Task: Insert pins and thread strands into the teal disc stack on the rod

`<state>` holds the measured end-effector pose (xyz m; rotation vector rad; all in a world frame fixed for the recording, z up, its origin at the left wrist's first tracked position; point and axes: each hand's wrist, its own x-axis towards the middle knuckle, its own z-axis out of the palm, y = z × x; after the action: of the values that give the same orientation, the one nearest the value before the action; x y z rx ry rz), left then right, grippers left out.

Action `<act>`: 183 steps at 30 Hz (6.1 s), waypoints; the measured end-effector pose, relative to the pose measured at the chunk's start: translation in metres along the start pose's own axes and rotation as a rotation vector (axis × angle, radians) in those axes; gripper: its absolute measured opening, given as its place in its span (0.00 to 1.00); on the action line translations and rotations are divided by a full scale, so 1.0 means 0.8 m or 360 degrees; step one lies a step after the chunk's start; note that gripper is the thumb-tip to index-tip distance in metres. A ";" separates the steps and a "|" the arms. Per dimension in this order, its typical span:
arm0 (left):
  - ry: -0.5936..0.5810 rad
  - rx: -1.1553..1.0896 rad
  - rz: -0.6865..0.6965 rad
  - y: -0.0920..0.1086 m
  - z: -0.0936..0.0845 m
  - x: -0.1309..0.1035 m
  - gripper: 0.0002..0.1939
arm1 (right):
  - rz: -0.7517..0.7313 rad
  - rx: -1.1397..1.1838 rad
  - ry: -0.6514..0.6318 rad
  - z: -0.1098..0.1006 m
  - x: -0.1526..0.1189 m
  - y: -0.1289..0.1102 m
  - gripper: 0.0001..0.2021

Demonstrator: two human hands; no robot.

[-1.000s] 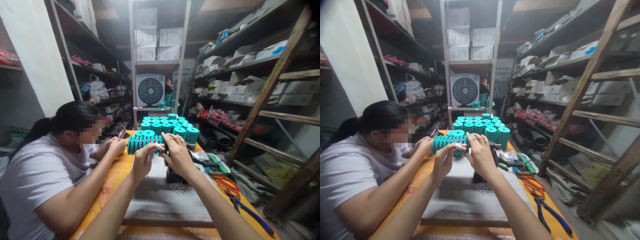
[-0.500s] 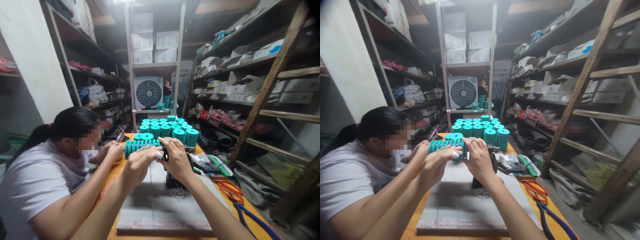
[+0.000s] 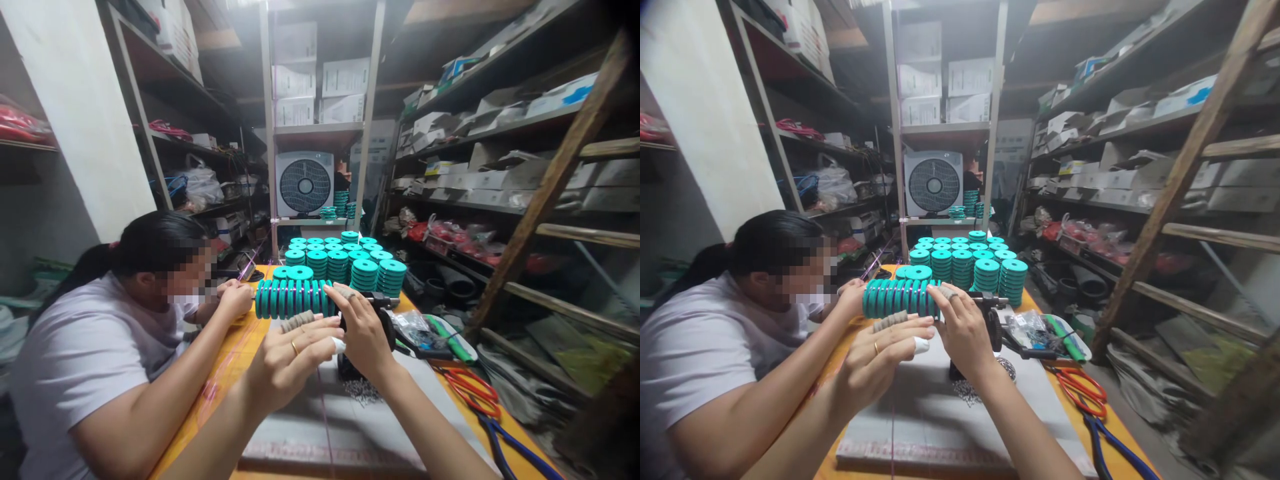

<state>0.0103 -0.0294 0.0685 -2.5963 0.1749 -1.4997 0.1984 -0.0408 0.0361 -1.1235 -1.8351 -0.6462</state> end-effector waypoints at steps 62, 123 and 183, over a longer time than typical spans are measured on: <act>0.0265 -0.1340 -0.1479 -0.117 0.036 0.063 0.16 | 0.0829 0.0857 0.0063 -0.009 0.075 0.021 0.09; -0.0881 -0.1254 -0.2323 -0.199 0.052 0.088 0.08 | 0.0609 0.1605 0.0063 -0.016 -0.024 -0.041 0.06; -0.0187 -0.1175 -0.1745 -0.151 0.040 0.077 0.11 | 0.0761 0.1464 0.0115 -0.037 0.069 -0.045 0.06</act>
<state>0.0724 0.0809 0.1270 -3.6369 -1.0830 -1.7259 0.1661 -0.0556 0.0991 -0.8158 -1.4383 0.4119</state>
